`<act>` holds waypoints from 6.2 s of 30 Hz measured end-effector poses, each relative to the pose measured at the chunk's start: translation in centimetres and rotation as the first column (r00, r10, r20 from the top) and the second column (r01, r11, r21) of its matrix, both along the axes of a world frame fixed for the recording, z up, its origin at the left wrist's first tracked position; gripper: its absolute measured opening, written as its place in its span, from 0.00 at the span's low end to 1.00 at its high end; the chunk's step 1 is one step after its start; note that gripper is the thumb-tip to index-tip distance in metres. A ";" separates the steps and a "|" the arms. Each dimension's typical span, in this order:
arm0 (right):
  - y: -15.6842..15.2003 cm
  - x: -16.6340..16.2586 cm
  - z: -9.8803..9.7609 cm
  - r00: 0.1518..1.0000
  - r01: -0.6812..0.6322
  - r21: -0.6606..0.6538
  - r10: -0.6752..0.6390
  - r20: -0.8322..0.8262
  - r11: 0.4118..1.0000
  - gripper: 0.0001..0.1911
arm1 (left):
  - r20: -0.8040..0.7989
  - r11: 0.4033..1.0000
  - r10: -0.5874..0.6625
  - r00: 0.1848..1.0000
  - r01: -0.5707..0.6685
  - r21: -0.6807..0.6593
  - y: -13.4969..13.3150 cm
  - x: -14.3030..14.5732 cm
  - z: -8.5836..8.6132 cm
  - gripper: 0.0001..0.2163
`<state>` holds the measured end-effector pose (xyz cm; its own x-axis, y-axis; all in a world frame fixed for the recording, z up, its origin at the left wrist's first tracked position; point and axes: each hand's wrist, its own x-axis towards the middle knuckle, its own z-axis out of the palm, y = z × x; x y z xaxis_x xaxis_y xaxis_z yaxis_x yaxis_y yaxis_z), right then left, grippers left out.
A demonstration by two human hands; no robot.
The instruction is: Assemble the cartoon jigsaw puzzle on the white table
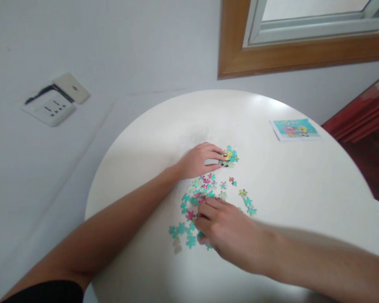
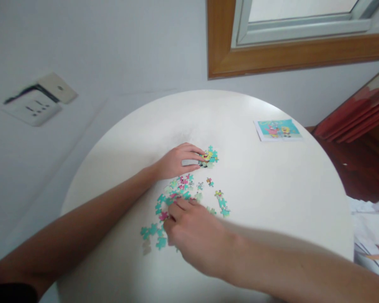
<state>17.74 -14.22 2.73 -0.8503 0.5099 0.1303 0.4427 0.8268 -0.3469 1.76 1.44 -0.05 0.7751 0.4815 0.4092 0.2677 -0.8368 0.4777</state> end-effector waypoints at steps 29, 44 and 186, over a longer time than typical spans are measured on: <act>14.3 9.5 -1.2 0.364 0.463 -0.566 -0.729 -0.580 0.682 0.12 | -0.126 0.999 -0.035 0.991 0.040 0.035 -0.3 -0.3 0.3 0.14; 15.3 8.3 -3.6 0.312 0.415 -0.634 -0.757 -0.574 0.652 0.13 | -0.133 0.998 -0.027 0.991 0.035 0.054 -0.5 -0.2 0.4 0.13; 2.2 3.6 4.0 0.884 0.277 -0.097 -0.214 0.416 0.956 0.17 | -0.060 0.997 0.049 0.997 -0.045 0.063 0.2 -0.2 -0.3 0.14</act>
<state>21.35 -12.04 6.73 -0.6594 0.6953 -0.2859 0.7510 0.6262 -0.2094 1.59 1.60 -0.38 0.7767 0.4935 0.3914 0.3349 -0.8498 0.4070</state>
